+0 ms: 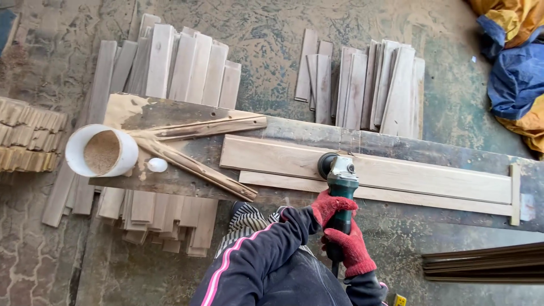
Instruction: Sanding the surface and edges of wooden planks using a power angle grinder with a sanding disc.
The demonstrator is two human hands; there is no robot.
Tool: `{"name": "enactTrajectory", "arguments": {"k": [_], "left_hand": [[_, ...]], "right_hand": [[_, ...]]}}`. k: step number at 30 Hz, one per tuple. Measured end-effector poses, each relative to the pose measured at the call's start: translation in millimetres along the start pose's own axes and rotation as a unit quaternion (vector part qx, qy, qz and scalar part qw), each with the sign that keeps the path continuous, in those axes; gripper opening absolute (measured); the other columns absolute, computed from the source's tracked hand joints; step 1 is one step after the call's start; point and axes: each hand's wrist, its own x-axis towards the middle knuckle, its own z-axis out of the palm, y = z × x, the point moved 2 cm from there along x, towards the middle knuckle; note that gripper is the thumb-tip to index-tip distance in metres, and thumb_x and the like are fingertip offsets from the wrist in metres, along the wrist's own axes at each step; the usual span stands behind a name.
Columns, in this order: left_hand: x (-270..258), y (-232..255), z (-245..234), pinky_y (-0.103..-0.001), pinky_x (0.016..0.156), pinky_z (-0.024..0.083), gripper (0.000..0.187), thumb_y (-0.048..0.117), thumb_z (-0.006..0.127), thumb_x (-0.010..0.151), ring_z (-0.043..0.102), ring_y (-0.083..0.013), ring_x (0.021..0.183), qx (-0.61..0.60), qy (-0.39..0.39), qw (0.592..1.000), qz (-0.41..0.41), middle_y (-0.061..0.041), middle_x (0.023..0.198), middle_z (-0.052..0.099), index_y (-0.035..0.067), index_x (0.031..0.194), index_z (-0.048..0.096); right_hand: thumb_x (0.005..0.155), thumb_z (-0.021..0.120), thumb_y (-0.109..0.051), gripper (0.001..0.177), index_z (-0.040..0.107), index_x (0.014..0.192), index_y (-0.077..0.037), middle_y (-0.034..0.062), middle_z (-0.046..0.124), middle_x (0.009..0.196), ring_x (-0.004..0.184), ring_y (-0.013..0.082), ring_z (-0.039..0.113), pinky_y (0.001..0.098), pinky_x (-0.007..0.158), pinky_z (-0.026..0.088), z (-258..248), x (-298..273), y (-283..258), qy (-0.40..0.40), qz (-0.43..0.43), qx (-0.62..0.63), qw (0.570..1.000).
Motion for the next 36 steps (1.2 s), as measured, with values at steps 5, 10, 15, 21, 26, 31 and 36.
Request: {"name": "enactTrajectory", "arguments": {"k": [5,10,15,21,26,31,36], "left_hand": [[15.6,-4.7,9.0,-0.032,0.068,0.060,0.042,0.003,0.085,0.068,0.072,-0.0245,0.073,0.009,0.014,1.000,-0.014,-0.016,0.086,0.073,-0.003,0.105,0.066],[18.3,-1.1,16.3,-0.036,0.066,0.060,0.041,0.005,0.086,0.069,0.070,-0.0250,0.069,-0.007,0.027,0.999,-0.017,-0.016,0.081,0.071,-0.003,0.104,0.066],[28.2,-0.9,16.2,-0.034,0.063,0.059,0.039,0.003,0.085,0.067,0.070,-0.0253,0.065,-0.007,0.047,0.999,-0.002,-0.015,0.079,0.071,-0.002,0.100,0.066],[16.7,13.2,-0.9,-0.032,0.061,0.059,0.036,0.004,0.084,0.069,0.069,-0.0252,0.064,-0.024,0.086,0.996,0.026,-0.016,0.079,0.071,-0.003,0.100,0.067],[-2.9,29.0,-14.9,-0.032,0.060,0.059,0.036,0.001,0.084,0.068,0.068,-0.0250,0.063,-0.055,0.092,0.993,0.038,-0.015,0.078,0.070,-0.002,0.099,0.067],[-15.0,40.8,-39.0,-0.032,0.061,0.061,0.038,0.001,0.084,0.069,0.071,-0.0256,0.067,-0.072,0.114,0.989,0.053,-0.016,0.083,0.072,-0.003,0.101,0.067],[-38.6,58.1,-61.1,-0.032,0.063,0.061,0.038,0.002,0.084,0.069,0.071,-0.0253,0.068,-0.068,0.131,0.986,0.073,-0.016,0.084,0.072,-0.003,0.102,0.067]], "right_hand": [[0.073,0.076,0.002,0.051,0.059,0.121,0.005,0.0275,0.067,0.075,0.059,0.0382,0.066,0.0453,0.050,0.053,-11.5,6.0,-5.9,0.003,-0.012,-0.005,1.000],[0.074,0.076,0.001,0.046,0.060,0.116,0.005,0.0261,0.067,0.071,0.055,0.0377,0.065,0.0434,0.046,0.050,-18.4,15.7,-6.0,-0.009,-0.014,0.003,1.000],[0.073,0.076,0.001,0.052,0.058,0.121,0.004,0.0264,0.066,0.077,0.059,0.0379,0.066,0.0462,0.049,0.053,-23.7,28.2,-7.1,-0.033,-0.015,0.007,0.999],[0.071,0.077,0.002,0.053,0.058,0.120,0.005,0.0271,0.066,0.081,0.060,0.0375,0.064,0.0452,0.049,0.051,-0.8,30.7,-12.9,-0.046,0.004,-0.017,0.999],[0.069,0.076,0.006,0.064,0.056,0.130,0.001,0.0279,0.065,0.086,0.062,0.0380,0.064,0.0449,0.050,0.050,26.3,24.8,-19.4,-0.048,0.015,-0.039,0.998],[0.071,0.077,0.005,0.055,0.058,0.122,0.004,0.0266,0.065,0.085,0.063,0.0365,0.064,0.0454,0.050,0.052,51.2,28.3,-17.8,-0.069,0.017,-0.063,0.995],[0.070,0.077,0.004,0.056,0.058,0.123,0.005,0.0278,0.066,0.086,0.063,0.0371,0.065,0.0453,0.050,0.052,86.6,22.6,-21.6,-0.086,0.030,-0.088,0.992]]}}
